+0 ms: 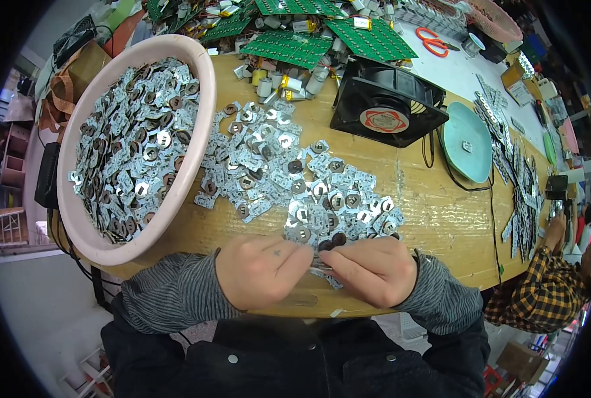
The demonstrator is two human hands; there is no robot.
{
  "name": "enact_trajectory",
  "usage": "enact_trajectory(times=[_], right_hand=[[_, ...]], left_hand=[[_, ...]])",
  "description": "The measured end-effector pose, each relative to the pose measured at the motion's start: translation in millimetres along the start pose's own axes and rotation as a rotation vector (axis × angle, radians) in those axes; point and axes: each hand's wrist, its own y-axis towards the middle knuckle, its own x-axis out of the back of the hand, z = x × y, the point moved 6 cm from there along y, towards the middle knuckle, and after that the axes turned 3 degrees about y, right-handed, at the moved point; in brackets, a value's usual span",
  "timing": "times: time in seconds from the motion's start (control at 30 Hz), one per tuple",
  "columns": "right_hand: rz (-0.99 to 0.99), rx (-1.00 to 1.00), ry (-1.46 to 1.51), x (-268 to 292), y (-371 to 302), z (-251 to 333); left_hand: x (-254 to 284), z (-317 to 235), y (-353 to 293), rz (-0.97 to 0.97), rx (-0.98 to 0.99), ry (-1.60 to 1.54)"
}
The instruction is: Sorting and assembling small silver components at a factory work table.
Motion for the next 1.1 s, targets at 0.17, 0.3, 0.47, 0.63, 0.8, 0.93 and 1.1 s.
enact_trajectory(times=[0.17,0.3,0.47,0.63,0.8,0.93,1.1], right_hand=[[-0.103,-0.024,-0.002,6.0,-5.4,-0.9],[-0.199,-0.033,-0.122,2.5,-6.7,9.3],[-0.175,-0.112,-0.071,9.3,0.3,3.5],[-0.167,-0.662,0.431,8.6,-7.3,-23.6],[-0.144,-0.681,0.495,4.5,-7.8,-26.7],[-0.114,-0.636,0.493,4.9,-5.2,-25.6],[-0.154,-0.598,0.493,2.9,-7.0,-24.3]], left_hand=[[6.4,8.5,1.4,-0.068,0.026,-0.074],[5.1,1.0,-0.4,-0.100,0.044,-0.076],[6.3,3.1,-0.3,-0.085,0.145,-0.011],[9.8,4.6,4.4,-0.167,0.044,0.106],[13.1,2.5,4.7,-0.182,-0.002,0.123],[11.8,1.1,1.9,-0.204,-0.008,0.132],[12.3,-0.3,1.2,-0.211,0.003,0.235]])
